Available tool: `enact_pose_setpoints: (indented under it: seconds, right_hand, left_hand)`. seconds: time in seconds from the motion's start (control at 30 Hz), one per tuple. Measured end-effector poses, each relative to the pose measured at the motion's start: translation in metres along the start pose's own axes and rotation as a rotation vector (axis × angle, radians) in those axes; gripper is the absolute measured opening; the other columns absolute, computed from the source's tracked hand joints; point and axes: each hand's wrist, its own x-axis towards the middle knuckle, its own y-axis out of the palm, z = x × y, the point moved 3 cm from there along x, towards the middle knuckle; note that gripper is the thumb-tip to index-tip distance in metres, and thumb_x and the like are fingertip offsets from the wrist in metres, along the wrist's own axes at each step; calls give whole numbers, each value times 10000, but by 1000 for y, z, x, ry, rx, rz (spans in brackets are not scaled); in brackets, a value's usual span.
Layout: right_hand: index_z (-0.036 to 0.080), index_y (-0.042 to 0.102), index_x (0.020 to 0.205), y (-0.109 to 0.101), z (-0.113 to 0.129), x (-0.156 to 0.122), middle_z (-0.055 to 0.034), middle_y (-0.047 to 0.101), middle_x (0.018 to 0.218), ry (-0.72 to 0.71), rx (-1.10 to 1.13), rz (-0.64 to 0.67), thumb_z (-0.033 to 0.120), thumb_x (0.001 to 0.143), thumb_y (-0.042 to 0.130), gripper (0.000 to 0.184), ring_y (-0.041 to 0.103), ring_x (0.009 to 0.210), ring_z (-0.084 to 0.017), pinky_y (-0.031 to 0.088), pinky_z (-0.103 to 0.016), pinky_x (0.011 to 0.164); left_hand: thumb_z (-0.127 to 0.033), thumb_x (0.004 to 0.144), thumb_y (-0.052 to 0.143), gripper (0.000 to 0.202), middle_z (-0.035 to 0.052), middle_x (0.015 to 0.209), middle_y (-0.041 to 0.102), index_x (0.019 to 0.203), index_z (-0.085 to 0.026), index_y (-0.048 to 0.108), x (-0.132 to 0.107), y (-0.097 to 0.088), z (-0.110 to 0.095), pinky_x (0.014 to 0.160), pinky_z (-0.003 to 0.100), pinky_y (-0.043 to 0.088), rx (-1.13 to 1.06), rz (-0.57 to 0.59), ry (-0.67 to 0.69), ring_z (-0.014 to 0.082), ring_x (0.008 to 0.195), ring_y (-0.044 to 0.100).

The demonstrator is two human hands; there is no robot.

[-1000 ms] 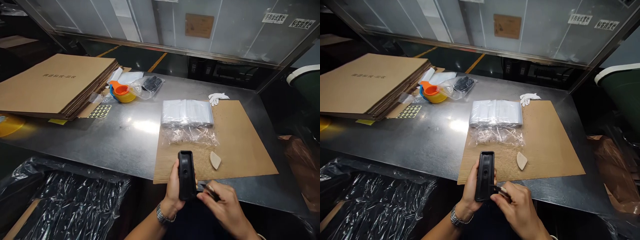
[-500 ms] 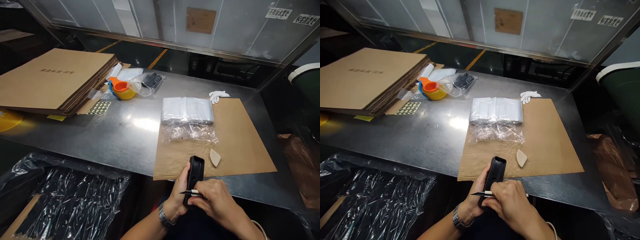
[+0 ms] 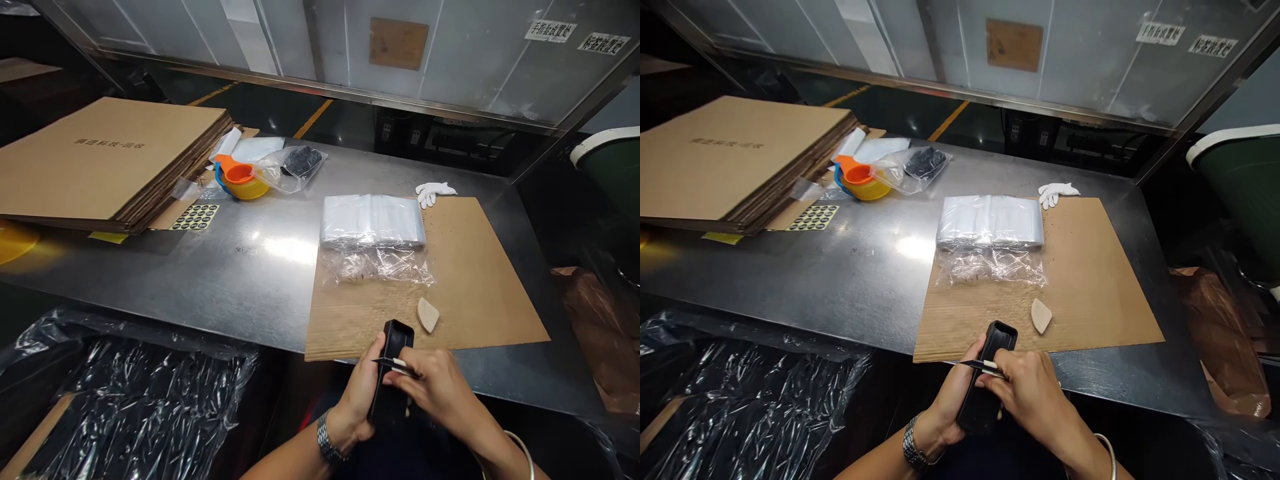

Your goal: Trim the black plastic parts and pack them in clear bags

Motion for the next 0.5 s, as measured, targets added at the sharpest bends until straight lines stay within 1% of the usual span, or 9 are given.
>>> enact_pose_setpoints:
  seconds: [0.07, 0.1, 0.13, 0.2, 0.23, 0.3, 0.37, 0.4, 0.5]
  right_hand:
    - [194, 548, 674, -5, -5, 2, 28, 593, 576, 32, 4, -53, 319, 832, 567, 203, 515, 489, -102, 315, -202, 473]
    - [196, 586, 777, -7, -8, 3, 19, 624, 624, 56, 24, -80, 309, 824, 575, 123, 543, 513, -111, 343, -204, 489]
    - [196, 602, 904, -10, -11, 4, 7, 653, 684, 78, 52, -108, 301, 818, 580, 137, 570, 545, -122, 371, -209, 511]
    - [200, 583, 1086, -15, -16, 7, -15, 684, 789, 92, 132, -139, 295, 818, 574, 284, 603, 611, -137, 411, -224, 564]
    - [202, 601, 1081, -17, -18, 9, -15, 683, 787, 83, 173, -140, 298, 827, 560, 275, 599, 614, -138, 411, -227, 569]
    - [185, 667, 897, -20, -22, 13, 2, 637, 670, 63, 238, -127, 308, 848, 521, 197, 544, 560, -123, 378, -222, 530]
    - [164, 643, 697, -21, -26, 16, 27, 520, 549, 68, 284, -110, 312, 857, 496, 263, 446, 501, -98, 317, -217, 482]
    - [159, 611, 641, -21, -28, 17, 37, 461, 523, 77, 308, -101, 312, 857, 491, 292, 399, 490, -89, 289, -217, 469]
    - [158, 574, 628, -20, -31, 19, 44, 405, 537, 92, 383, -57, 323, 859, 475, 300, 350, 506, -85, 272, -218, 474]
  left_hand:
    - [-614, 795, 413, 513, 29, 415, 558, 716, -145, 603, -2, 0, 2, 325, 231, 392, 56, 2, -18, 151, 323, 520]
    - [-619, 801, 392, 531, 31, 419, 558, 723, -140, 606, -3, 0, 3, 321, 224, 394, 76, 15, -24, 143, 321, 517]
    - [-620, 806, 378, 547, 35, 435, 563, 719, -132, 608, -4, 0, 4, 322, 217, 399, 89, 33, -28, 136, 326, 518]
    - [-613, 816, 360, 570, 47, 484, 577, 687, -114, 604, -6, 0, 5, 324, 211, 414, 97, 71, -32, 125, 343, 527]
    - [-609, 821, 349, 579, 51, 511, 583, 677, -107, 600, -6, 0, 6, 324, 213, 422, 100, 80, -37, 124, 350, 532]
    - [-604, 831, 320, 591, 55, 541, 589, 683, -101, 592, -7, -1, 7, 317, 225, 436, 114, 78, -62, 130, 351, 539]
    - [-608, 835, 298, 598, 57, 543, 592, 709, -99, 587, -8, -1, 8, 311, 233, 443, 134, 78, -91, 137, 347, 543]
    - [-611, 834, 297, 598, 58, 546, 594, 721, -99, 585, -7, -2, 8, 311, 233, 445, 140, 82, -101, 139, 348, 545]
    - [-604, 838, 295, 591, 58, 555, 598, 741, -98, 585, -6, -3, 9, 308, 230, 445, 141, 102, -123, 145, 357, 558]
